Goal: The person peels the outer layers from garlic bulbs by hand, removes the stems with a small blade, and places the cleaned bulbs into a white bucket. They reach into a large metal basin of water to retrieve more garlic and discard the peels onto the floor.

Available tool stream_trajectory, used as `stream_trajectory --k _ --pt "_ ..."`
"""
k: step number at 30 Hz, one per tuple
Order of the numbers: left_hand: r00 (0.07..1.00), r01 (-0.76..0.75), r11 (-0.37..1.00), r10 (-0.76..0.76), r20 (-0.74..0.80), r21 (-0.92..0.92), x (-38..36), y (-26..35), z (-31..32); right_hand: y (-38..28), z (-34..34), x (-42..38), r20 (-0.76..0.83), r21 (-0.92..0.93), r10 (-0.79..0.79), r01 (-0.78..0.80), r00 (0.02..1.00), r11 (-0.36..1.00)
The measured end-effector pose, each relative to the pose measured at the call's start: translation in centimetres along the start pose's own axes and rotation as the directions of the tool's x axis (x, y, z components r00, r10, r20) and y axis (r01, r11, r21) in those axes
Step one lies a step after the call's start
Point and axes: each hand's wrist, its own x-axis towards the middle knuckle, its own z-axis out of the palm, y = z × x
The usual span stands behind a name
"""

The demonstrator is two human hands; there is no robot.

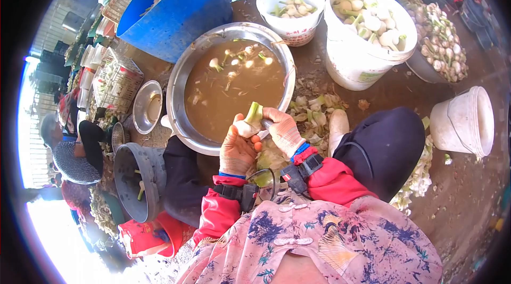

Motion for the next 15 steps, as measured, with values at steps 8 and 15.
stream_trajectory --k 8,15 --pt "0.999 -0.045 0.949 0.039 0.023 0.314 -0.1 -0.6 -1.9 2.1 1.0 0.2 0.080 0.375 0.251 -0.263 0.965 0.889" --pt "0.871 -0.399 0.757 0.490 -0.045 0.518 1.8 -0.3 -1.8 1.2 1.5 -0.4 0.052 0.284 0.204 -0.211 0.978 0.935"
